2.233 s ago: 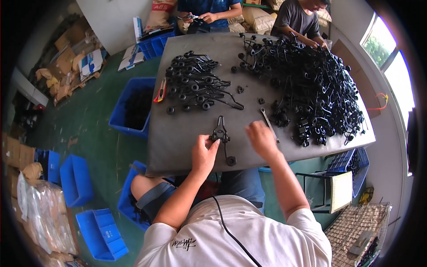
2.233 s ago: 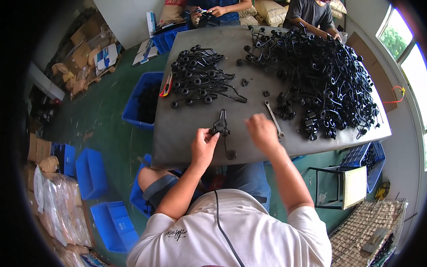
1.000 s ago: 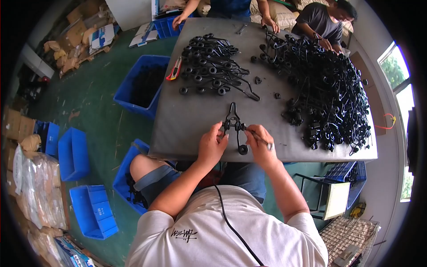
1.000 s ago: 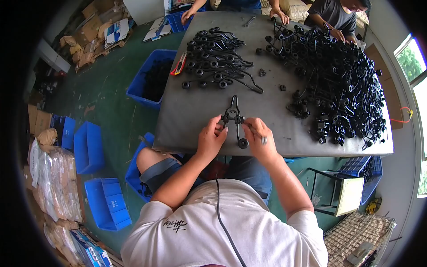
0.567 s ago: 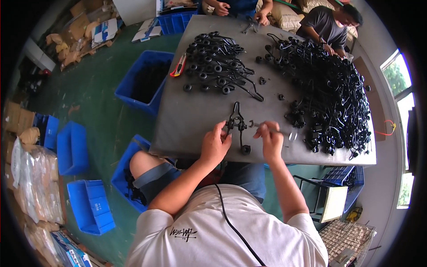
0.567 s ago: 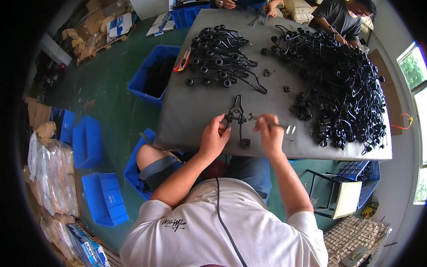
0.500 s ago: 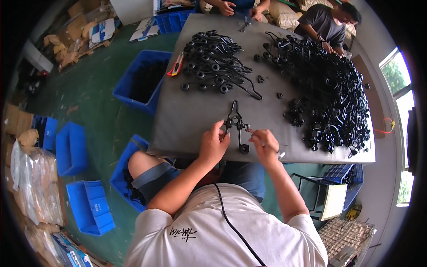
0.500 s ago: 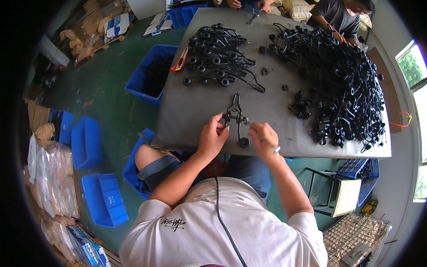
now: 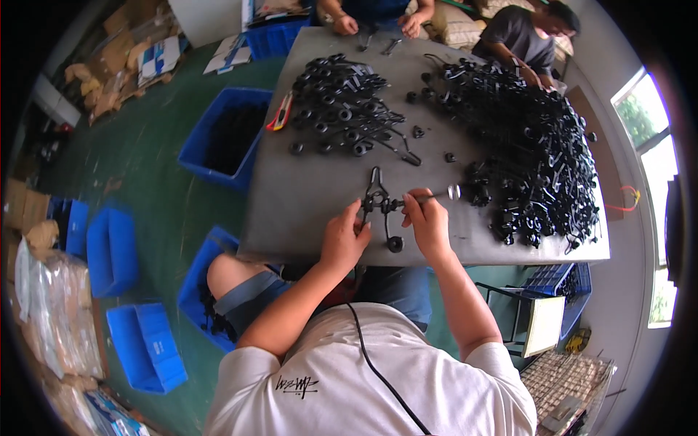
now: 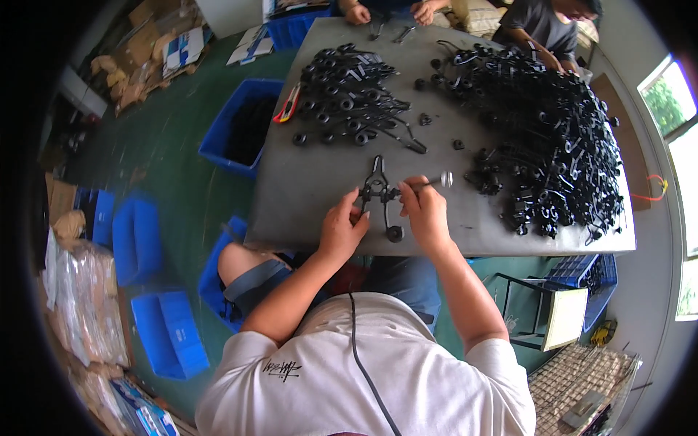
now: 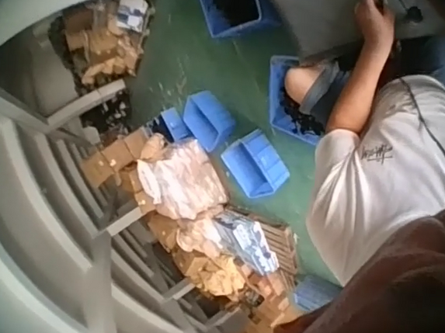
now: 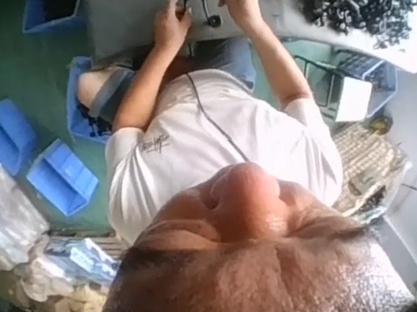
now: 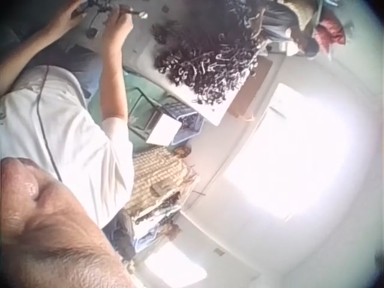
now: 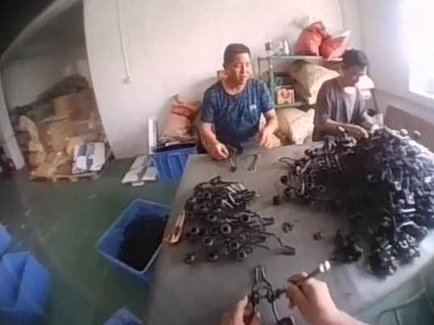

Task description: Assembling black mechanical/rubber linkage components at a factory workbench.

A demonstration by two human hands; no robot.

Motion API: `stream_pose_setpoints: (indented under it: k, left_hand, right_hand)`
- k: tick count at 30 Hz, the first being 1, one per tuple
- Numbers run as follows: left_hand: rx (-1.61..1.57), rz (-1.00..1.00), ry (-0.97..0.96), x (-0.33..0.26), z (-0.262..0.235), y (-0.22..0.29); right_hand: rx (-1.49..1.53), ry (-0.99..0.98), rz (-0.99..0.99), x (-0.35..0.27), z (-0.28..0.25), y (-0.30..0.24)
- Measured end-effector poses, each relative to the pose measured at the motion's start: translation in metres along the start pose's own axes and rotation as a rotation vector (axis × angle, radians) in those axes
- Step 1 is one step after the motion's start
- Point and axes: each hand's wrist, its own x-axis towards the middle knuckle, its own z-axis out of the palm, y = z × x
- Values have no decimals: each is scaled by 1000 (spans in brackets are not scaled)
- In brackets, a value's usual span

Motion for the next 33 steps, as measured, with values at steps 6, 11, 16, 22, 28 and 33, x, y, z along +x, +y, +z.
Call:
stream_pose_setpoints:
  k: [6,11,16,22,28,33]
  left_hand:
    - [-117,-65,-24,-5,2,-8]
    - [-60,-126,244,-31,-94,-11]
    - [-67,-400,661,-78,-243,-78]
    - [114,-694,917,-225,-338,-201]
    - [893,-791,602,-277,-324,-247]
    - [129,-332,654,-84,-236,-90]
  right_hand:
    - [361,-390,510,64,-6,54]
    - [-184,-19,307,41,-31,67]
    - [-875,429,-180,67,-116,70]
    - [-1294,174,143,97,-166,116]
    - [-766,396,-209,109,-157,95]
    - [-740,276,-480,77,-107,13]
